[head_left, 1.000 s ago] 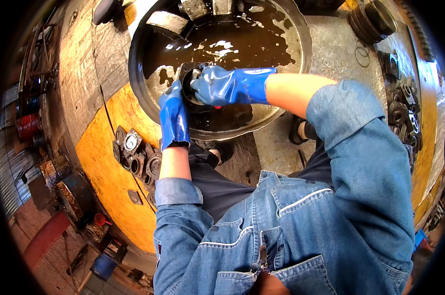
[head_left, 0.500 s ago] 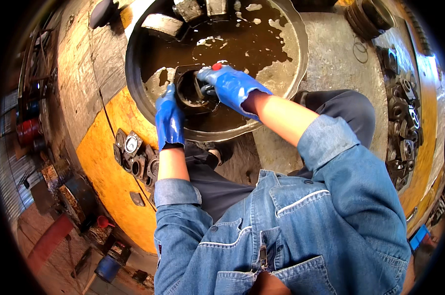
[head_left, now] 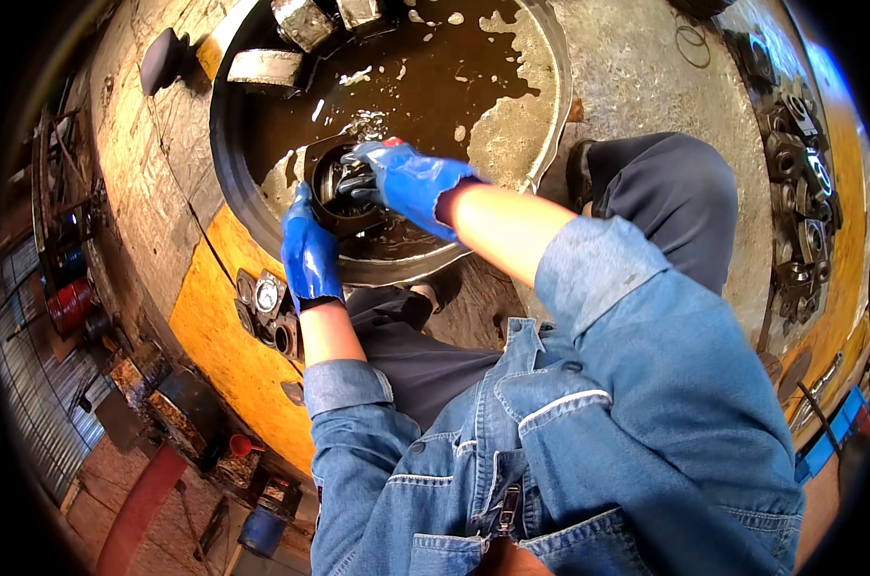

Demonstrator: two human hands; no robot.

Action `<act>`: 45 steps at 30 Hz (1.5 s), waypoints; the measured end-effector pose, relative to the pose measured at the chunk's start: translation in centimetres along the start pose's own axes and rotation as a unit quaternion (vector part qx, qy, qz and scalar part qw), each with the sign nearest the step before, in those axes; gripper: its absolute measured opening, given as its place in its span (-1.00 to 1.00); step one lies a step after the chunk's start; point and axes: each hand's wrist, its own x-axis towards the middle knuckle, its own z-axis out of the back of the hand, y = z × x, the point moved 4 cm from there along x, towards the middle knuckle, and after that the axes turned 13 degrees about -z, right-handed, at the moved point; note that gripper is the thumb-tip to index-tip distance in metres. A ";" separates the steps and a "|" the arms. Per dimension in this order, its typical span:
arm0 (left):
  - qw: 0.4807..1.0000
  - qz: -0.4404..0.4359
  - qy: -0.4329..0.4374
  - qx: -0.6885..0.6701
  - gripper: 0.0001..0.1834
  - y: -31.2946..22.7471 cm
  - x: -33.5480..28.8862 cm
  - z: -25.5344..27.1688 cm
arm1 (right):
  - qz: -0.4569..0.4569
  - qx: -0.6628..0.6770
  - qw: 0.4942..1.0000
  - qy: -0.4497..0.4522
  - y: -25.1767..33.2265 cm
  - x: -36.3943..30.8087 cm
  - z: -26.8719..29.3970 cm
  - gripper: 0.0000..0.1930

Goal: The person cleans heavy metal mechanical parts in a container of liquid using a brush while wearing blue protective gloves.

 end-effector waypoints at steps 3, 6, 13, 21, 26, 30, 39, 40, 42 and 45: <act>0.966 -0.161 0.090 0.183 -0.47 0.2 0.3 1.6 | 0.115 -0.313 0.938 0.098 4.3 -1.0 3.3 -0.57; 0.968 -0.163 0.112 0.157 -0.48 1.0 1.0 1.6 | 0.006 -0.275 0.952 0.133 6.5 0.0 4.5 -0.62; 0.997 -0.056 0.055 0.019 -0.47 0.7 0.7 1.2 | 0.251 -0.534 0.763 0.266 5.1 2.7 0.2 -0.71; 0.976 -0.101 0.080 0.175 -0.48 -1.7 -1.1 -1.0 | 0.374 -0.481 0.757 0.234 4.4 2.3 0.0 -0.80; 0.998 -0.040 0.040 0.027 -0.47 0.0 0.4 -0.6 | 0.236 -0.447 0.829 0.241 7.1 1.5 0.4 -0.81; 1.000 -0.003 0.003 0.028 -0.47 0.9 1.6 -0.3 | 0.056 -0.674 0.721 0.148 6.9 1.8 -0.9 -0.78; 0.999 0.008 -0.001 0.039 -0.47 0.3 1.3 -0.6 | -0.024 -0.362 0.925 0.112 8.7 -0.4 5.1 -0.59; 0.999 0.021 -0.009 0.032 -0.47 0.1 0.9 -0.7 | 0.017 -0.381 0.918 0.107 8.6 -0.9 5.4 -0.63; 0.977 -0.073 0.064 0.188 -0.47 -0.8 0.3 -0.4 | 0.022 -0.400 0.914 0.065 7.8 -2.3 5.8 -0.65; 0.992 -0.005 0.018 0.125 -0.54 -0.9 0.1 -1.1 | -0.044 -0.275 0.956 -0.094 1.3 -0.4 4.0 -0.44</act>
